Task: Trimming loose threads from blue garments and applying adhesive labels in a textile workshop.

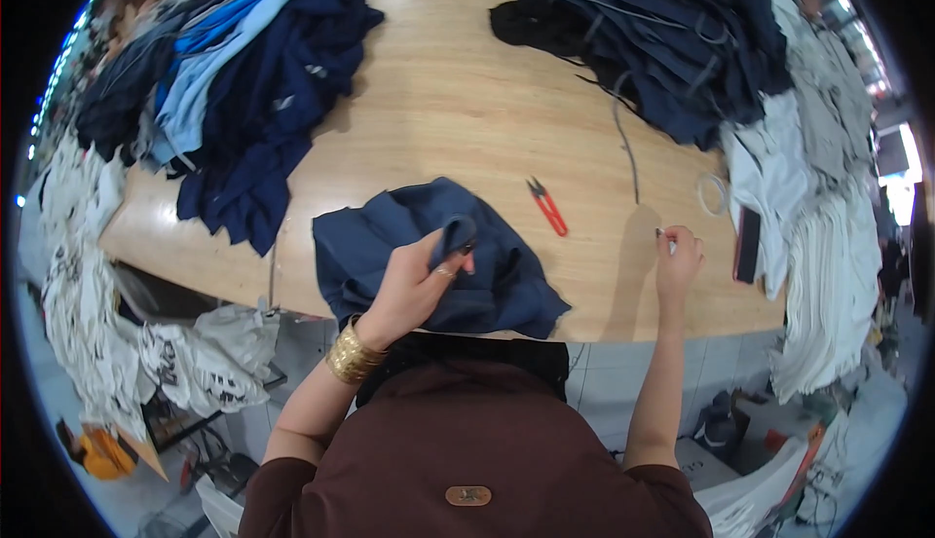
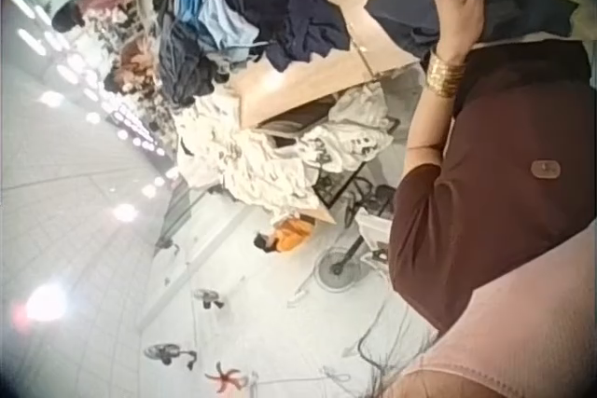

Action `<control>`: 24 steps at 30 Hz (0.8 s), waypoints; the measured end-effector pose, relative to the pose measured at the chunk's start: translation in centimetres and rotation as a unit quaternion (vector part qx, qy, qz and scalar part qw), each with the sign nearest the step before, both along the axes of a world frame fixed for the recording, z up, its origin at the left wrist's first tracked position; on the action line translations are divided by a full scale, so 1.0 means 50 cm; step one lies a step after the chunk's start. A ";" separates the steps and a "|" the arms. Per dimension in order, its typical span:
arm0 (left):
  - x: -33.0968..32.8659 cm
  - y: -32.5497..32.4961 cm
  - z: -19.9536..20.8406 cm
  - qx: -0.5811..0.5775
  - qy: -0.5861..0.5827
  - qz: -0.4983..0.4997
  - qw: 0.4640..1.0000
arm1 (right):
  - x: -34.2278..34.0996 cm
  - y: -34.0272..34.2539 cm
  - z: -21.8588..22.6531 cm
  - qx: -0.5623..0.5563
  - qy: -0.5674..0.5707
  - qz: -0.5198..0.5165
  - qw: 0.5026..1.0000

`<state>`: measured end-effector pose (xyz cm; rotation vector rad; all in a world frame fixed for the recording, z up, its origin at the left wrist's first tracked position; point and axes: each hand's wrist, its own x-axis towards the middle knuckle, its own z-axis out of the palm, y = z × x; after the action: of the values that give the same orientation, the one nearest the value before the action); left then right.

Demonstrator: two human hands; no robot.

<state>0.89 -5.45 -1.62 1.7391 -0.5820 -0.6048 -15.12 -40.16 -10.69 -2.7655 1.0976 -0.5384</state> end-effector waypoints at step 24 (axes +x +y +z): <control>0.008 0.044 0.005 -0.059 -0.081 0.052 0.994 | 0.278 0.420 0.250 0.426 -0.176 0.389 0.798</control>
<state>1.27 -3.27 -1.35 1.7048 -0.6234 -0.3504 -1.21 -19.18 1.79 -1.9093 -0.0013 -0.2941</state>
